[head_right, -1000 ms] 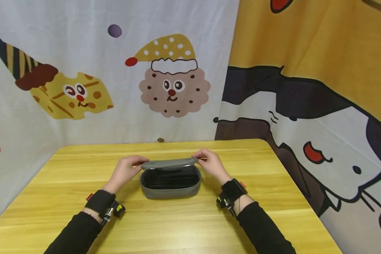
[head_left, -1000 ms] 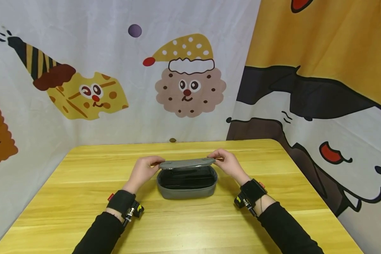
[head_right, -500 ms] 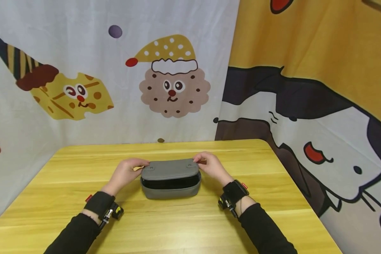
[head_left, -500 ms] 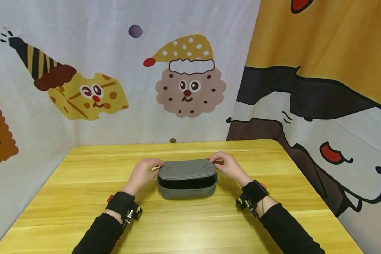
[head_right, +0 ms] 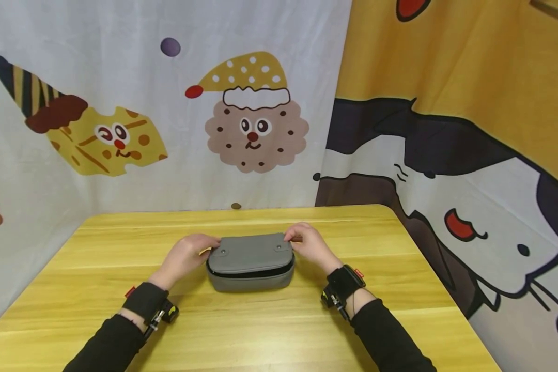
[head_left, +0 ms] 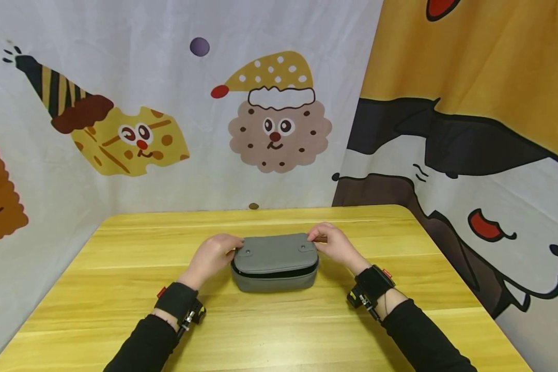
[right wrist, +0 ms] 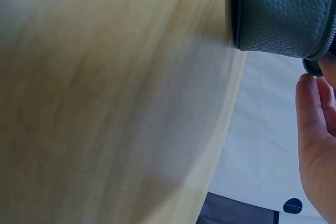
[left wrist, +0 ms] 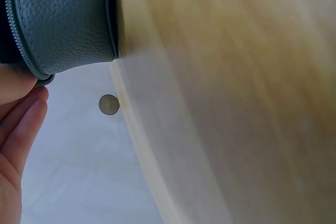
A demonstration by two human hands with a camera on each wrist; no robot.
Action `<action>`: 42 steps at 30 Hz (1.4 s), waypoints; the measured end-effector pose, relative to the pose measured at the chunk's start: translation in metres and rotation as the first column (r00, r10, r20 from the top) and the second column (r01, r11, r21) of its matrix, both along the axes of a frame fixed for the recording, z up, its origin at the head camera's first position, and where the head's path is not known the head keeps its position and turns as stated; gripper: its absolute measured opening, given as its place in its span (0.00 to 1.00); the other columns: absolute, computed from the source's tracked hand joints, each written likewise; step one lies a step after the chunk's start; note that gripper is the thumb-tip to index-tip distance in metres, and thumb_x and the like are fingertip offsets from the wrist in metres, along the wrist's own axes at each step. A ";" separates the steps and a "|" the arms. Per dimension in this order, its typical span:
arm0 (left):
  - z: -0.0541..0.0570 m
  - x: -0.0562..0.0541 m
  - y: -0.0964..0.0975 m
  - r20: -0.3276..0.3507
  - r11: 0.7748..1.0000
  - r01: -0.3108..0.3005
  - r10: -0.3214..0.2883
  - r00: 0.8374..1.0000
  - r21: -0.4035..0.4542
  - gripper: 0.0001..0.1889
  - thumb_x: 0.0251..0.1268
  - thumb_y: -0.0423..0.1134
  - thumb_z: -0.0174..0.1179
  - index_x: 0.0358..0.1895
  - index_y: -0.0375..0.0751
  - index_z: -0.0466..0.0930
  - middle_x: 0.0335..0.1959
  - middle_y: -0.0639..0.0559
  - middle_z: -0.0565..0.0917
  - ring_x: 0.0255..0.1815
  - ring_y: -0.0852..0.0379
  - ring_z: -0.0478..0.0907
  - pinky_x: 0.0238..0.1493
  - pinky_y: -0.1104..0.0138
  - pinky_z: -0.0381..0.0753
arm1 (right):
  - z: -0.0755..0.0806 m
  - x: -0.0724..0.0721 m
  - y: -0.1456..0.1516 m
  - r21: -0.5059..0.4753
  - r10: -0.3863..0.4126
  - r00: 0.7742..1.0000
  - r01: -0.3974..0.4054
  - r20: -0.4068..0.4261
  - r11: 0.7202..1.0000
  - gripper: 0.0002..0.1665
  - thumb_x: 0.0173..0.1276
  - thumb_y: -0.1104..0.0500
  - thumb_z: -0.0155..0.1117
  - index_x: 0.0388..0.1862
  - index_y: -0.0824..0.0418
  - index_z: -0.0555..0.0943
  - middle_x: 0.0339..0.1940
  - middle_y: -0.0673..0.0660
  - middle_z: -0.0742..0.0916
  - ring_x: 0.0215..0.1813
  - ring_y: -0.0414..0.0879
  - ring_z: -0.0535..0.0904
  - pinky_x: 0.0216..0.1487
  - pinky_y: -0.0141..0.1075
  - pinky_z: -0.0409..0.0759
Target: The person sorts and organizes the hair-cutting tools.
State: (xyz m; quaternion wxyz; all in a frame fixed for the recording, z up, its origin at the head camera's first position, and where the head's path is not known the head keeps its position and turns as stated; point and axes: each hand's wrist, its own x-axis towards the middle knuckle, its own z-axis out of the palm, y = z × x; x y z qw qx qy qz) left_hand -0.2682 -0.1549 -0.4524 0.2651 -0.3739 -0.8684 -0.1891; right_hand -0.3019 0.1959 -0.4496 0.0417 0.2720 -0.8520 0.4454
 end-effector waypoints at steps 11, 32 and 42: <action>0.002 0.001 0.003 -0.020 0.999 -0.021 0.020 1.000 -0.041 0.16 0.47 0.18 0.71 0.41 0.37 0.88 0.40 0.45 0.87 0.42 0.48 0.84 0.42 0.61 0.86 | 0.000 0.002 0.000 0.040 0.001 1.000 0.000 -0.019 0.999 0.12 0.63 0.78 0.63 0.37 0.63 0.83 0.46 0.59 0.80 0.50 0.56 0.79 0.55 0.41 0.83; 0.005 0.007 0.005 0.019 0.997 -0.036 0.037 0.999 -0.067 0.17 0.47 0.18 0.71 0.41 0.36 0.87 0.40 0.45 0.87 0.43 0.48 0.84 0.42 0.62 0.86 | -0.003 0.003 0.003 0.082 0.015 0.999 -0.011 -0.043 0.997 0.13 0.63 0.78 0.64 0.37 0.61 0.84 0.47 0.58 0.80 0.51 0.55 0.80 0.56 0.41 0.83; 0.006 0.009 0.006 0.050 0.996 -0.048 0.052 0.997 -0.077 0.17 0.49 0.18 0.70 0.43 0.36 0.87 0.42 0.44 0.87 0.44 0.47 0.84 0.45 0.60 0.86 | -0.002 0.004 0.003 0.076 0.009 1.000 -0.007 -0.025 0.997 0.11 0.65 0.75 0.64 0.37 0.62 0.86 0.47 0.58 0.81 0.52 0.55 0.79 0.56 0.42 0.82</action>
